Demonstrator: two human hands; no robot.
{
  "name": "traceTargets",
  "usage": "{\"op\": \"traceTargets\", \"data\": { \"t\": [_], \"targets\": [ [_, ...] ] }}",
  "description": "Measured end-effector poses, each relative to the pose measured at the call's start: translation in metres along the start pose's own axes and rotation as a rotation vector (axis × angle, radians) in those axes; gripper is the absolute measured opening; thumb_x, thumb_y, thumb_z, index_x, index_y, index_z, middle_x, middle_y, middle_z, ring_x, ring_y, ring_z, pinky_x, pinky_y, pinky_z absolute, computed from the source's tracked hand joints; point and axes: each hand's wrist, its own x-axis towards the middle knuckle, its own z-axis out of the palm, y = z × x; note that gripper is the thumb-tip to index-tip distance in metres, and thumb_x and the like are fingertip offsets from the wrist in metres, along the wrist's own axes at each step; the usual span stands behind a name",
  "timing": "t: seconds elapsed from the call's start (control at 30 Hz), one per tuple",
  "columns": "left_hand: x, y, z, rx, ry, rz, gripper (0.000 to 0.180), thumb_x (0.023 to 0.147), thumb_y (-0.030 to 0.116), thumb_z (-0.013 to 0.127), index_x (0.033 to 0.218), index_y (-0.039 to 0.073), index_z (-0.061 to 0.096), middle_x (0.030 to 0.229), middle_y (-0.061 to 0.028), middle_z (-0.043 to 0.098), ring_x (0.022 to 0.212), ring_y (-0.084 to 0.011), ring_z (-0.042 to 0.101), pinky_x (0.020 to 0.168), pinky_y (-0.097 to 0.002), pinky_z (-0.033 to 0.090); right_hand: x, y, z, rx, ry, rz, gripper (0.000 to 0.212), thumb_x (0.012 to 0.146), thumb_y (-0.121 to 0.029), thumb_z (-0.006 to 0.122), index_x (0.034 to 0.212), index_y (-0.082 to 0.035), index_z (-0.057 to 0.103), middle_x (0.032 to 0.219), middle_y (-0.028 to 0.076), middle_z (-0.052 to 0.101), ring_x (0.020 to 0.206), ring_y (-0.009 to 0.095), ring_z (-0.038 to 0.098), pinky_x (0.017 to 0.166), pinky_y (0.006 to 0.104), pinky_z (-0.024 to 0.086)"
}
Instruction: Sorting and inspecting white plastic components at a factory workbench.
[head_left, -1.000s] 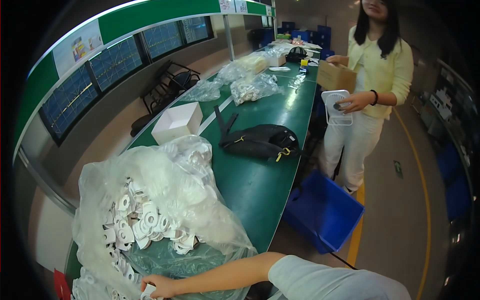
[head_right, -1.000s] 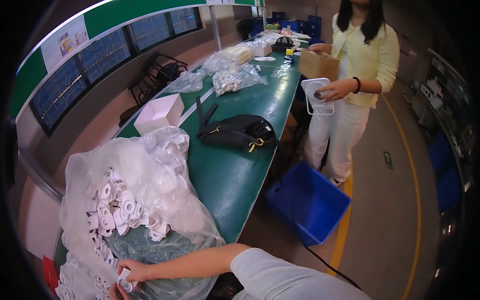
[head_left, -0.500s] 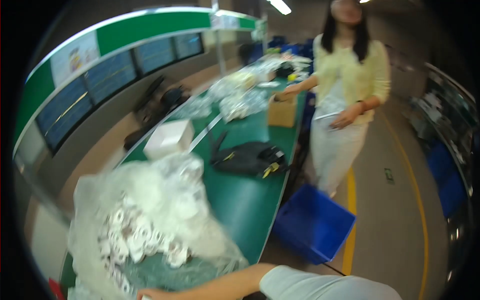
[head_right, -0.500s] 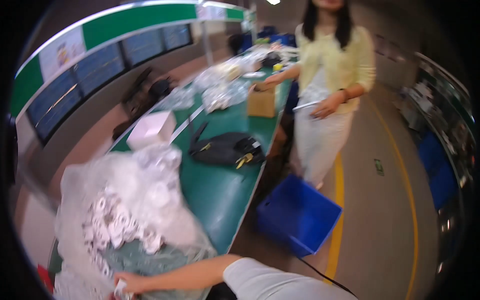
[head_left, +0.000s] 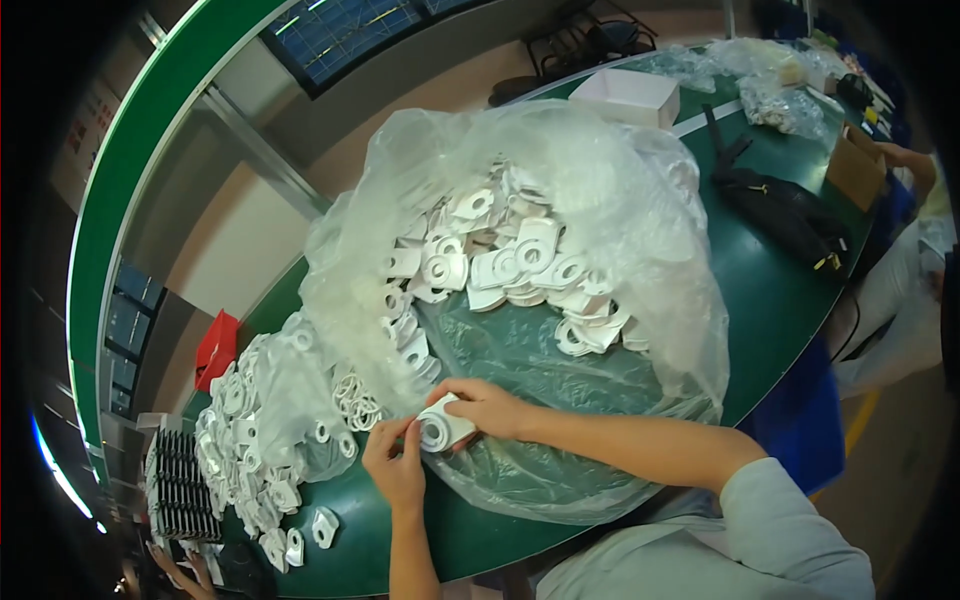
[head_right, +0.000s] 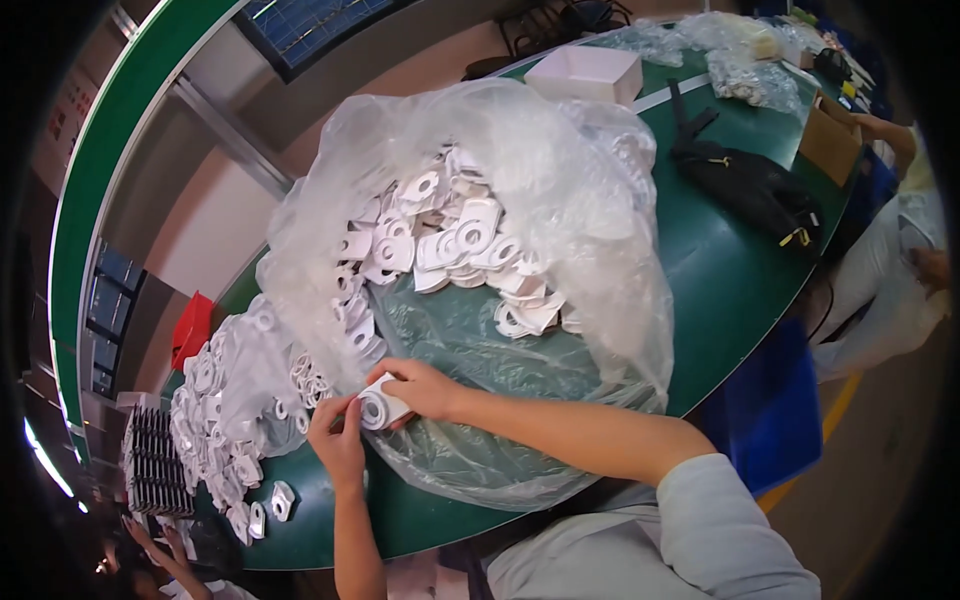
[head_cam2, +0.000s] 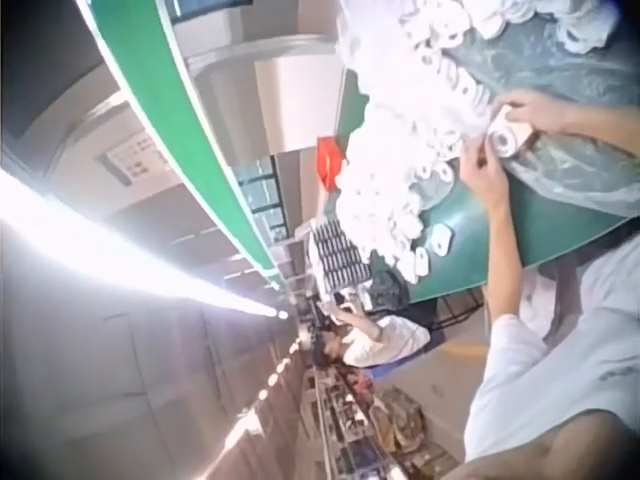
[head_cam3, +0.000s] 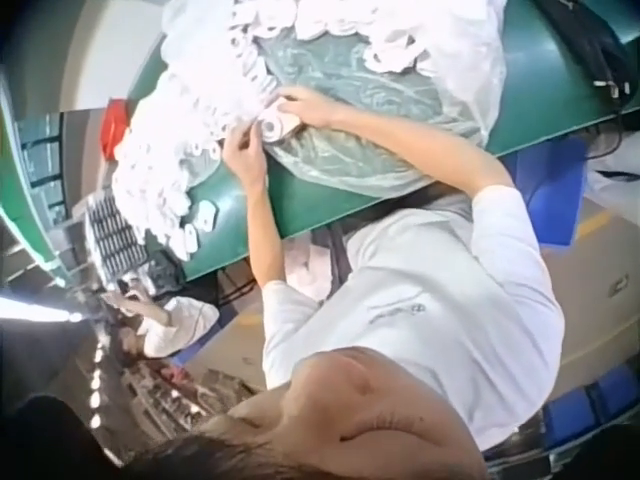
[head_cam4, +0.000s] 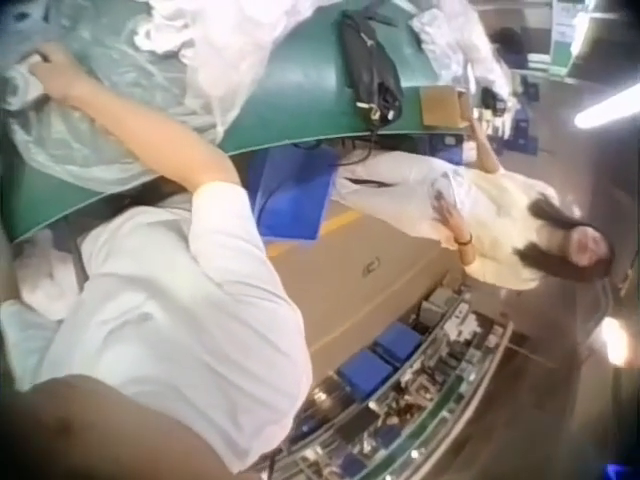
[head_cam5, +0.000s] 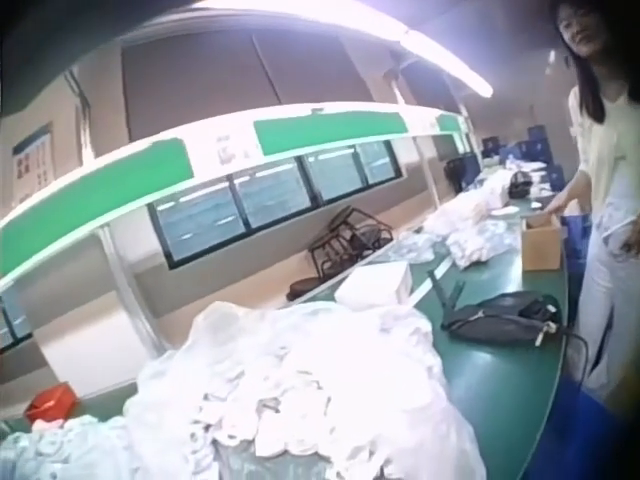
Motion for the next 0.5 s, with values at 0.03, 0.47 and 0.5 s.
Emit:
{"op": "traceTargets", "data": {
  "t": [0.03,0.47,0.5],
  "targets": [
    [0.0002,-0.0009,0.0001,-0.016,-0.016,-0.038,0.007,0.081,0.001,0.063,0.086,-0.002,0.066,0.082,-0.0043,0.058,0.072,-0.0101,0.057,0.057,-0.02,0.044,-0.0003,-0.0022,0.0002,0.012,-0.007,-0.001,0.024,0.088,-0.007,0.042,0.111,0.0,0.048,0.09,0.012,0.057,0.066,0.018,0.062,0.054,0.0271,0.055],
    [0.0011,-0.0025,0.0056,0.069,0.063,0.106,0.007,0.075,-0.001,0.067,0.082,0.0,0.067,0.073,-0.0061,0.058,0.056,-0.0101,0.051,0.047,-0.0201,0.038,0.0009,-0.0029,0.0012,-0.059,-0.002,-0.005,0.024,0.085,-0.003,0.047,0.109,0.001,0.048,0.091,0.012,0.057,0.068,0.018,0.062,0.055,0.0267,0.056],
    [0.0013,-0.0016,0.0056,0.069,0.063,0.105,0.007,0.075,-0.001,0.067,0.082,0.0,0.067,0.073,-0.0061,0.058,0.056,-0.0101,0.051,0.047,-0.0201,0.038,-0.0004,-0.004,0.0028,-0.114,0.008,-0.031,0.025,0.084,-0.001,0.049,0.108,0.001,0.049,0.092,0.012,0.057,0.071,0.018,0.062,0.055,0.0271,0.056]
  ]
}}
